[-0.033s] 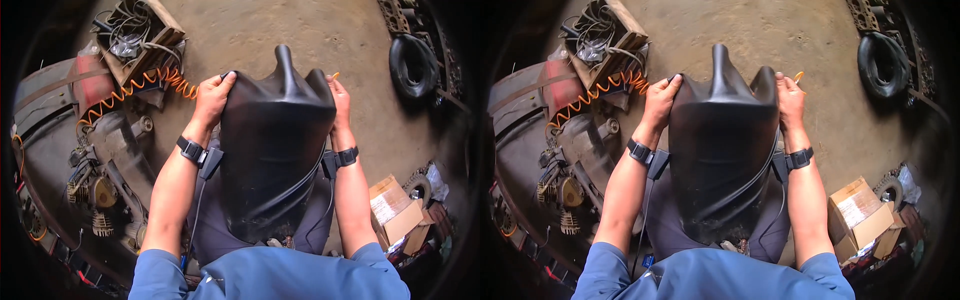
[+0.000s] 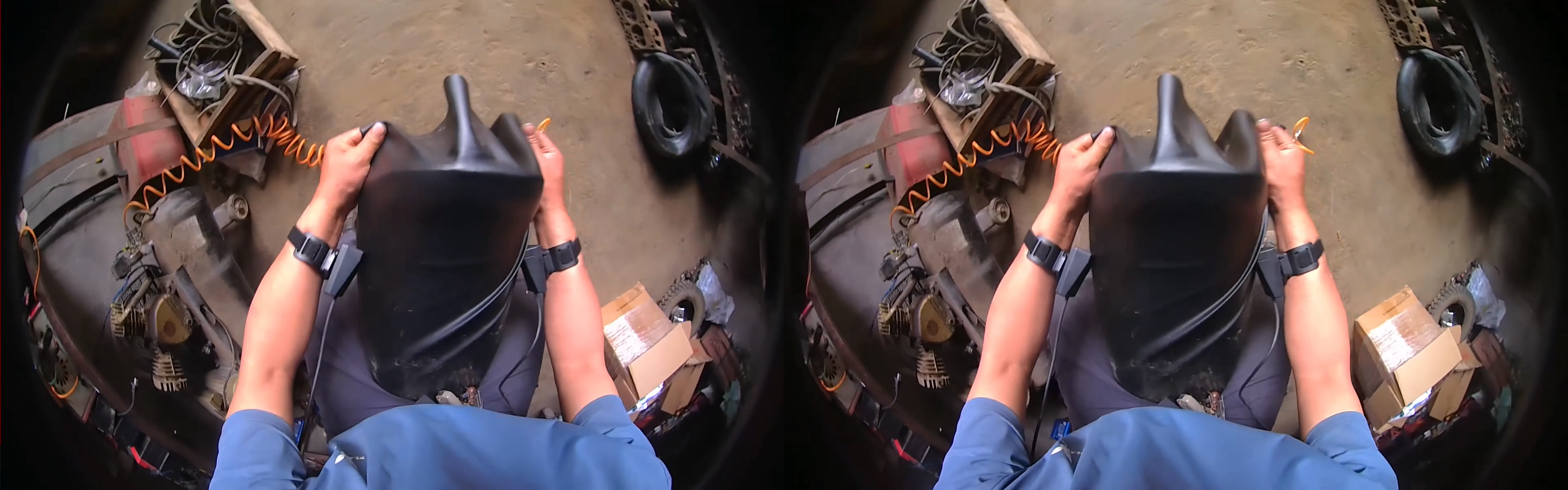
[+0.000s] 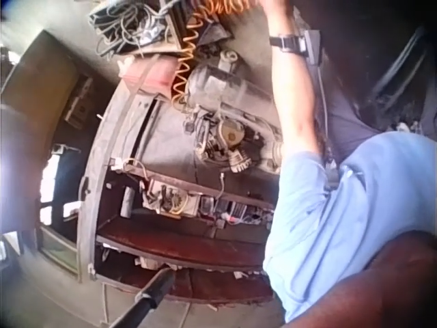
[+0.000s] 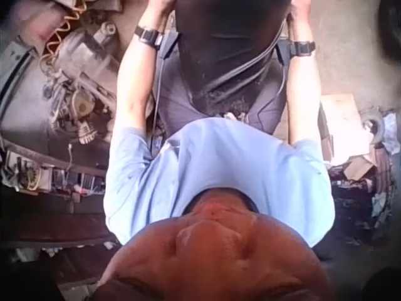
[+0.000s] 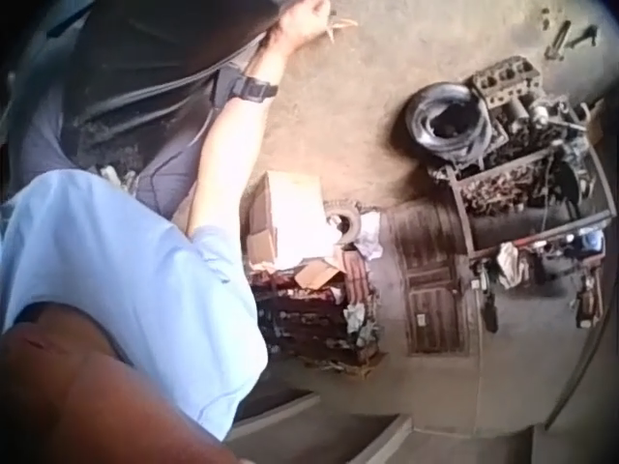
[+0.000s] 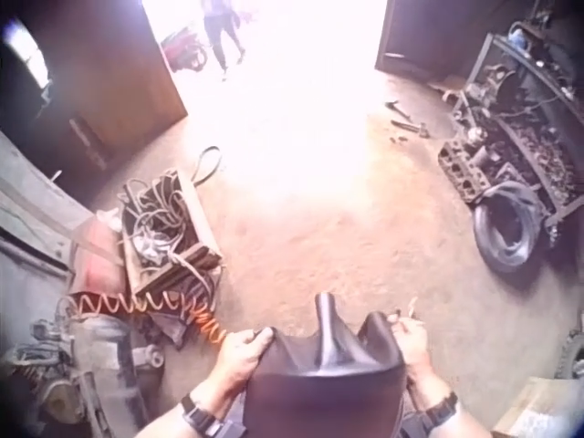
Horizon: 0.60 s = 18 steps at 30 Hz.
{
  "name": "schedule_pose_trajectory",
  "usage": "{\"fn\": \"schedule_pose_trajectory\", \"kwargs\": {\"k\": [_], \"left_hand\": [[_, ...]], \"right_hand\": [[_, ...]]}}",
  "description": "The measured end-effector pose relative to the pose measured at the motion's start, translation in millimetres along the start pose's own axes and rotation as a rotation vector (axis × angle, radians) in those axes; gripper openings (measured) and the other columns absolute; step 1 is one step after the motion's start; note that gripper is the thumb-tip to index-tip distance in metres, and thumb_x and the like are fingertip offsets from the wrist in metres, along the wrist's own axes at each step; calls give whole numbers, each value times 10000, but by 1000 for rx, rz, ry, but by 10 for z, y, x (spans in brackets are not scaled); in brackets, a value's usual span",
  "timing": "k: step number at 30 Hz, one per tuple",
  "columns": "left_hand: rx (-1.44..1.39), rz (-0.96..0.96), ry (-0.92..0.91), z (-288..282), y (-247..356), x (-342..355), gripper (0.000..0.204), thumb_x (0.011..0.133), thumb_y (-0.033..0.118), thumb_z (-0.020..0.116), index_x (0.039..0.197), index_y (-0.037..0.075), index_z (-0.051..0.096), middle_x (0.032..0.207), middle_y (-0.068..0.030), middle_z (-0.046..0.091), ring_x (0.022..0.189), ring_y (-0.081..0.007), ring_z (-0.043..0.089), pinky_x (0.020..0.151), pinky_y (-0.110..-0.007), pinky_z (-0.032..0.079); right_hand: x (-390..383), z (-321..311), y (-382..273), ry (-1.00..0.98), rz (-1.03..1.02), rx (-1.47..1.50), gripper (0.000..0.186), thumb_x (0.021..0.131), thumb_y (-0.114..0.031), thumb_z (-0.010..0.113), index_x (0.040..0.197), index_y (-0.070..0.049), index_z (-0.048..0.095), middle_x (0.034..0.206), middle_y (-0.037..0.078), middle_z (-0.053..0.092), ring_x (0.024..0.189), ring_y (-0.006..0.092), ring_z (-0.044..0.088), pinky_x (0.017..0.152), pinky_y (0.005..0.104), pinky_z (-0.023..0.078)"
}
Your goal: Stretching a leather cover and securing it to a motorcycle seat frame using a pneumatic stapler.
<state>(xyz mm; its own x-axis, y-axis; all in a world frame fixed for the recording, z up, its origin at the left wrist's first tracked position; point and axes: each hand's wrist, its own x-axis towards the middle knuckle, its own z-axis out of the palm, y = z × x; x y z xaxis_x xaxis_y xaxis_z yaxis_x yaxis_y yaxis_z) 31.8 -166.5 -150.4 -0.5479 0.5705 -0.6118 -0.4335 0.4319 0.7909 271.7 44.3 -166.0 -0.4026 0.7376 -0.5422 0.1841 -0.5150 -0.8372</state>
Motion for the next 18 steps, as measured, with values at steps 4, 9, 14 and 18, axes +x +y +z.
{"fn": "schedule_pose_trajectory", "kwargs": {"k": [4, 9, 14, 18], "left_hand": [[-102, -214, -181, 29, 80, -52, 288, 1026, 329, 696, 941, 55, 720, 791, 39, 675, 654, -35, 575, 569, -235, 460], [117, -213, -384, 49, 220, 93, 287, 1030, 329, 687, 925, 64, 722, 811, 39, 675, 675, -33, 575, 577, -233, 459], [207, -94, -291, -52, 158, 105, 335, 1037, 317, 673, 879, 25, 723, 765, 65, 625, 701, -34, 537, 607, -255, 446], [721, 36, -289, -102, 541, 105, 317, 1023, 295, 676, 916, -1, 713, 729, 11, 642, 701, -66, 554, 642, -290, 476]], "right_hand": [[-8, 19, 72, -37, 46, 23, 337, 1031, -384, 677, 969, -58, 732, 815, -46, 683, 693, 34, 569, 619, 215, 464], [-22, -20, 56, -19, 91, 26, 345, 1029, -393, 678, 956, -61, 735, 799, -51, 673, 672, 27, 558, 603, 214, 455], [12, -6, 147, 32, 46, -12, 388, 1028, -442, 669, 885, -84, 709, 763, -80, 590, 700, 24, 495, 617, 229, 420], [0, 42, 21, 40, -118, -283, 472, 1034, -440, 661, 831, -14, 671, 729, -51, 555, 718, 62, 472, 643, 287, 437]]}}
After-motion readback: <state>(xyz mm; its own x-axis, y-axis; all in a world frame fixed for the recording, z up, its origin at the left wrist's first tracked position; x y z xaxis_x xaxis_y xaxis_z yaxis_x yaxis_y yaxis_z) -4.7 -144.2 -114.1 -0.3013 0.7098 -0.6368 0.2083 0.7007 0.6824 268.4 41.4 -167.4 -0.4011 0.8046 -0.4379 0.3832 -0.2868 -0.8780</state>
